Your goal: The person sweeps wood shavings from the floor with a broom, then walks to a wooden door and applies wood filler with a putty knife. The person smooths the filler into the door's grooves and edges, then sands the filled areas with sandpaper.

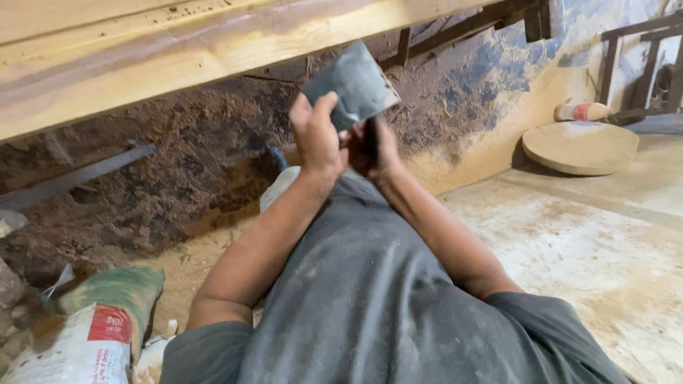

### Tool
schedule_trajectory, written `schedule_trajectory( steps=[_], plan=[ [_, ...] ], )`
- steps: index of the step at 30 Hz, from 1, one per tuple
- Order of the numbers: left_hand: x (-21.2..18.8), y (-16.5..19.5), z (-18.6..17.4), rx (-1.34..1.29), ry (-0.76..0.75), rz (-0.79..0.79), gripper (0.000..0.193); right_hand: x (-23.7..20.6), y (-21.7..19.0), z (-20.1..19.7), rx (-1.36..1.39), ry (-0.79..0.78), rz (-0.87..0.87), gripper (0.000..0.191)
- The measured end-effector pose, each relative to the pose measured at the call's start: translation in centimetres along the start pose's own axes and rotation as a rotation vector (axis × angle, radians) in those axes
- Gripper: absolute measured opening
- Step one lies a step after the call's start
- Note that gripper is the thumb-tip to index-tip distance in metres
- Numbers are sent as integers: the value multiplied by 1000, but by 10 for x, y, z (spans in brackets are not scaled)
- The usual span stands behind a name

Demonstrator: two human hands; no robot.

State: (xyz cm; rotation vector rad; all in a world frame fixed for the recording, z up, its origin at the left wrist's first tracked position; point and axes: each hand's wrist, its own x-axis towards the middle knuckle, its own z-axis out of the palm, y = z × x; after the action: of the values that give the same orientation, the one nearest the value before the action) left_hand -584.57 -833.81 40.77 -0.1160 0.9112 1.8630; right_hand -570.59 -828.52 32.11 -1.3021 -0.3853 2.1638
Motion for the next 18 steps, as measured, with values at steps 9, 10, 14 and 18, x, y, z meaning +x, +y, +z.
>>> schedule_trajectory(
  steps=[9,10,14,18],
  plan=[
    [25,61,-29,816,-502,152,15,-19,-144,17,-1179,-46,-726,31],
    [29,63,-30,833,-579,183,16,-21,-156,20,-1223,-131,-742,28],
    [44,61,-30,732,-509,42,14,-26,-155,38,-1477,-157,-756,21],
    [59,69,-35,493,-30,202,11,-20,-127,36,-1651,-320,-718,23]
  ],
)
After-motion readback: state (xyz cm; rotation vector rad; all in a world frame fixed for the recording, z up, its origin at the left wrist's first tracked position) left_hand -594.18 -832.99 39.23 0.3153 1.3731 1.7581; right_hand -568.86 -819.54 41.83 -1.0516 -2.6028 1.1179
